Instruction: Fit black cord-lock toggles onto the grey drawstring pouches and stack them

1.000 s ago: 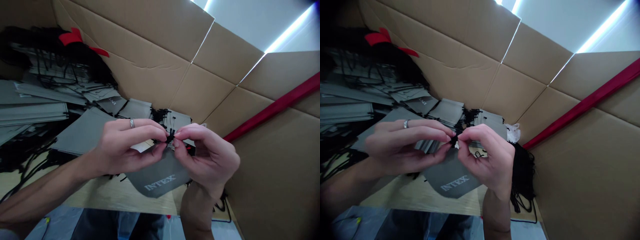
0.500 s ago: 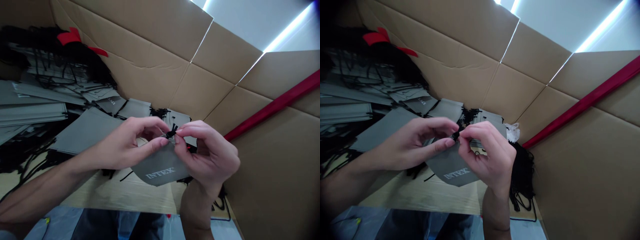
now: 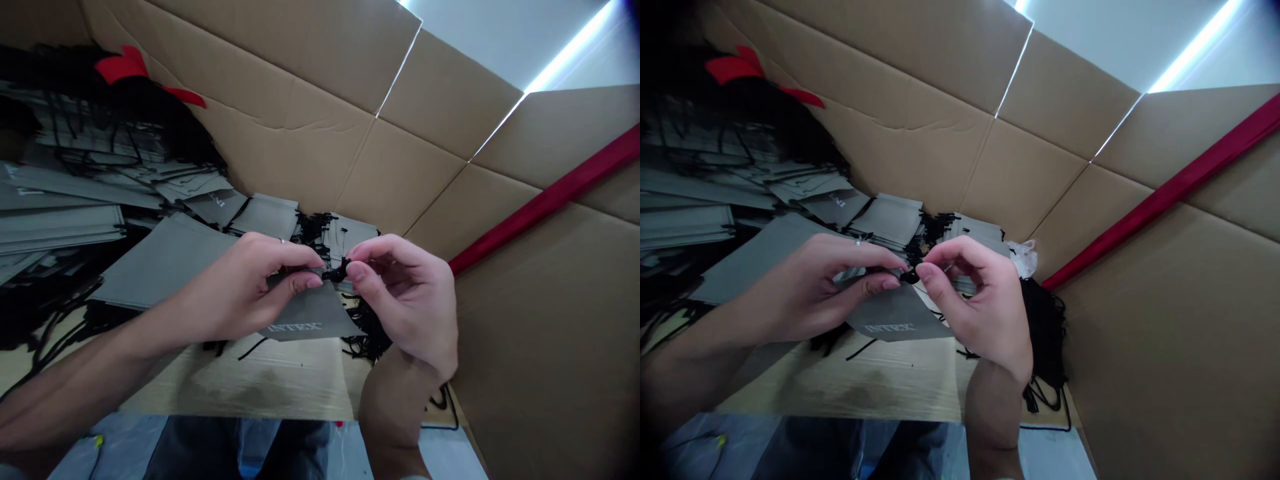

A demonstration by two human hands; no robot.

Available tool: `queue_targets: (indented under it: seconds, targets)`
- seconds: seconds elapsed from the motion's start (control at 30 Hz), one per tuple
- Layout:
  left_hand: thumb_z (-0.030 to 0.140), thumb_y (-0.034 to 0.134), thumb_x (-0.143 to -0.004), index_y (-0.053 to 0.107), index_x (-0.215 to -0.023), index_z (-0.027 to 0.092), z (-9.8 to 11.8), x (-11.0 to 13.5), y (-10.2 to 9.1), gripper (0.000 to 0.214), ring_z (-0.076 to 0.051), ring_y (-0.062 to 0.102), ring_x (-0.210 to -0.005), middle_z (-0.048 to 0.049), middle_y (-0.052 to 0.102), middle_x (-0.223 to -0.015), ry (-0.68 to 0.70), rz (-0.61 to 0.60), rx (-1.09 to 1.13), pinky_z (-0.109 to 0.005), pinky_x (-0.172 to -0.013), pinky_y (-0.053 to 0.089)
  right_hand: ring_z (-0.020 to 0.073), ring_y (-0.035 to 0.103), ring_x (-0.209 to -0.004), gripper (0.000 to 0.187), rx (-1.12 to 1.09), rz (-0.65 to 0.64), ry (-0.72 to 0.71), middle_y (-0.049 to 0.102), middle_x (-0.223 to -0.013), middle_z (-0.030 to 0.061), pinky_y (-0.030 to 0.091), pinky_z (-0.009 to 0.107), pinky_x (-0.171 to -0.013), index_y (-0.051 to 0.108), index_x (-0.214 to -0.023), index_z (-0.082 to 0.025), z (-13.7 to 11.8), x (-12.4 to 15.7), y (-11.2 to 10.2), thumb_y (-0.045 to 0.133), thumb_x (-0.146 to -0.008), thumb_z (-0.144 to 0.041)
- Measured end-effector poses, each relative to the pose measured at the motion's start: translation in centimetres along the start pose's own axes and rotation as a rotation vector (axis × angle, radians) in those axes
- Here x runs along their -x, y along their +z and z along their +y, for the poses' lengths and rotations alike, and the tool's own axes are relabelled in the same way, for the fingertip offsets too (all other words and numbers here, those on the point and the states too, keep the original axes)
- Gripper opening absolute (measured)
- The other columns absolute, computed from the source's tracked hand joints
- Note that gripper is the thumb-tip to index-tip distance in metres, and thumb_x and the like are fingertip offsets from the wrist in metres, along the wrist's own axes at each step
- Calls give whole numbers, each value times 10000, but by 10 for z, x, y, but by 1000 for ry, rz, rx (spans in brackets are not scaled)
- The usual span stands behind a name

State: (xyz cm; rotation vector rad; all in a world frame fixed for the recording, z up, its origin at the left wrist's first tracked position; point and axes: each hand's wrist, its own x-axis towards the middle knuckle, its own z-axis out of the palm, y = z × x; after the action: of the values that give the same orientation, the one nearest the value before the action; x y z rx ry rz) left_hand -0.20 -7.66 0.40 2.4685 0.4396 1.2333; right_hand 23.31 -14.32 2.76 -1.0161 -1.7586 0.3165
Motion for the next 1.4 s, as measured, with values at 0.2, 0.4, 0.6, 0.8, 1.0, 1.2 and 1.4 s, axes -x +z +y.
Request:
queue_targets:
  seconds: [0.2,0.4,0.6,0.8,1.0,1.2,1.4]
  targets:
    - [237,648,-1135,827,-1067,179,3,0,-2,200,-92,713,-596,-4,847,-820,1,-27,-11,-187,-536,451,129,734,-779,41,-10,-33,1,812,-927,-5,601,241,-685,800,-1005,-226,1,1,2,807,-1001,-186]
    - [223,646,-1128,818,-1015,182,2,0,-4,210,-94,712,-607,-9,849,-827,0,-20,-11,-199,-520,426,157,756,-827,34,-10,-28,-37,818,-950,13,617,274,-696,800,-1000,-230,1,-1,1,824,-1014,-212]
    - [224,624,-1124,803,-991,209,1,1,-4,224,-100,672,-577,8,823,-784,20,-23,-17,-241,-536,432,149,746,-784,50,2,-6,-59,830,-930,8,600,276,-679,813,-993,-239,1,0,3,844,-1029,-222]
    - [229,625,-1132,785,-964,193,0,1,-4,235,-93,637,-565,12,804,-764,-3,-40,-6,-236,-525,397,164,777,-899,188,-26,-77,-70,830,-1048,18,655,275,-750,818,-1172,-254,6,0,-2,898,-1002,-238]
    - [201,597,-1123,745,-905,192,2,-1,-4,264,-104,647,-591,5,789,-762,1,-79,-20,-252,-563,408,155,788,-871,296,-31,-248,-153,861,-1070,21,671,258,-729,829,-1180,-238,10,-2,-5,968,-924,-191]
    - [75,564,-1067,758,-971,207,2,0,-7,253,-108,666,-670,27,774,-801,89,-127,16,-232,-637,484,122,745,-675,168,-43,-199,-174,810,-811,-37,623,232,-605,806,-972,-250,9,-1,-5,905,-899,-137]
    - [98,576,-1106,721,-914,216,1,0,-9,268,-104,631,-656,38,732,-768,128,-179,46,-235,-638,466,123,764,-699,218,-120,-265,-209,846,-890,-16,654,233,-641,823,-1027,-225,12,-2,-6,850,-874,-73]
